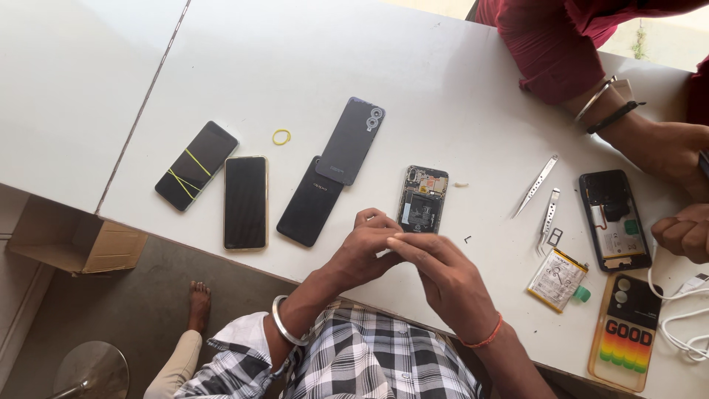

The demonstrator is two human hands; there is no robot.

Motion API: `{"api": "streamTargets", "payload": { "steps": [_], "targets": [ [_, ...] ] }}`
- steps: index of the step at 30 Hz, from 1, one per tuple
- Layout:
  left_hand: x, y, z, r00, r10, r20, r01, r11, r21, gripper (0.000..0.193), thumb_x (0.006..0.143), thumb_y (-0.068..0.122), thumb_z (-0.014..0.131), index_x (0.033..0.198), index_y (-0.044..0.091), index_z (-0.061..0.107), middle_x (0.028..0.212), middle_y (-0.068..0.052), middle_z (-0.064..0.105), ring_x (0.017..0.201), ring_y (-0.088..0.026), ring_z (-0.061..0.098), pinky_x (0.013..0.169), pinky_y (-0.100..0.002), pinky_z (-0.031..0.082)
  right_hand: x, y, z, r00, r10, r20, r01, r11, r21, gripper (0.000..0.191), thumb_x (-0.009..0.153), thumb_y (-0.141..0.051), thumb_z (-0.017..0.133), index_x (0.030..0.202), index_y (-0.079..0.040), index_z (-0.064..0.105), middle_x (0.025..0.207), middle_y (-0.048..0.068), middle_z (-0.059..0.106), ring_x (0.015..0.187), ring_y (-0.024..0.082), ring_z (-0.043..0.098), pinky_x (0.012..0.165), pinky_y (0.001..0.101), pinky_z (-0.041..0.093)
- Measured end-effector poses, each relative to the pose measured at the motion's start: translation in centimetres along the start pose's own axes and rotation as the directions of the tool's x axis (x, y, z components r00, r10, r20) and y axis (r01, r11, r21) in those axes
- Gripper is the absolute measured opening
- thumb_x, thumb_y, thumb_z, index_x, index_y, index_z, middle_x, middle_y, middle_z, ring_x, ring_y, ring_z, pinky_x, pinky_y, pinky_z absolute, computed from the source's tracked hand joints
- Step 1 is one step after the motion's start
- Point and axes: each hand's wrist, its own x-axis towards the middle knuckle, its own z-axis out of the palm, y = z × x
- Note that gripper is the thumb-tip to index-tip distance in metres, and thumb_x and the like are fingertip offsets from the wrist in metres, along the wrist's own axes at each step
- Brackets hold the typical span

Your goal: The person uses a screwdriver to remove screws from the internal frame of a disassembled smartphone. They lift and inspect the motherboard and camera module, then place the back cover on the table and continue unscrewing components.

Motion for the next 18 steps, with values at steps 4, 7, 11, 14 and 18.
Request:
{"api": "streamTargets", "payload": {
  "steps": [4,7,11,14,18],
  "targets": [
    [-0.2,1.2,-0.8,0.998,-0.017,0.054,0.024,0.990,-0.142,0.023,0.092,0.008,0.078,0.114,0.011,0.073,0.107,-0.002,0.075,0.109,-0.020,0.066,0.110,-0.042,0.035,0.1,0.7,0.6,0.999,0.049,0.008,-0.049,0.994,0.096,0.029,0.088,-0.001,0.074,0.114,-0.013,0.073,0.106,0.003,0.076,0.097,0.019,0.075,0.082,0.0304,0.064],
    [0.0,2.4,-0.9,0.999,-0.044,-0.013,0.041,0.980,-0.193,0.044,0.076,0.013,0.087,0.115,0.008,0.067,0.111,-0.008,0.071,0.111,-0.025,0.063,0.105,-0.043,0.036,-0.2,1.2,1.2,0.998,0.042,-0.046,-0.045,0.996,-0.082,0.024,0.076,-0.014,0.086,0.098,-0.016,0.075,0.087,-0.001,0.076,0.084,0.019,0.071,0.072,0.0339,0.059],
    [0.7,2.8,-0.7,0.986,-0.157,-0.056,0.148,0.980,-0.133,0.045,0.079,0.015,0.086,0.121,0.015,0.068,0.108,-0.003,0.076,0.104,-0.021,0.067,0.102,-0.038,0.050,-0.5,1.0,1.5,0.996,0.051,-0.077,-0.053,0.998,-0.024,0.028,0.079,-0.008,0.082,0.106,-0.012,0.072,0.097,0.003,0.075,0.086,0.021,0.070,0.073,0.0331,0.059],
    [0.7,2.7,-1.0,0.995,-0.085,-0.053,0.081,0.994,-0.079,0.055,0.085,0.014,0.083,0.135,0.014,0.062,0.114,-0.004,0.074,0.108,-0.021,0.067,0.104,-0.038,0.051,-0.8,0.7,1.2,0.995,-0.020,-0.099,0.028,0.997,0.073,0.033,0.086,-0.003,0.075,0.118,-0.010,0.067,0.110,0.006,0.073,0.099,0.024,0.072,0.082,0.0336,0.061],
    [0.5,2.9,-1.5,0.997,-0.077,0.018,0.079,0.988,-0.130,0.066,0.085,0.010,0.082,0.144,0.011,0.054,0.109,-0.007,0.074,0.110,-0.024,0.067,0.102,-0.040,0.049,-1.0,1.0,1.1,0.992,0.101,-0.075,-0.098,0.994,0.047,0.031,0.087,-0.007,0.076,0.116,-0.012,0.068,0.106,0.003,0.074,0.094,0.020,0.075,0.076,0.0307,0.062]
  ]
}}
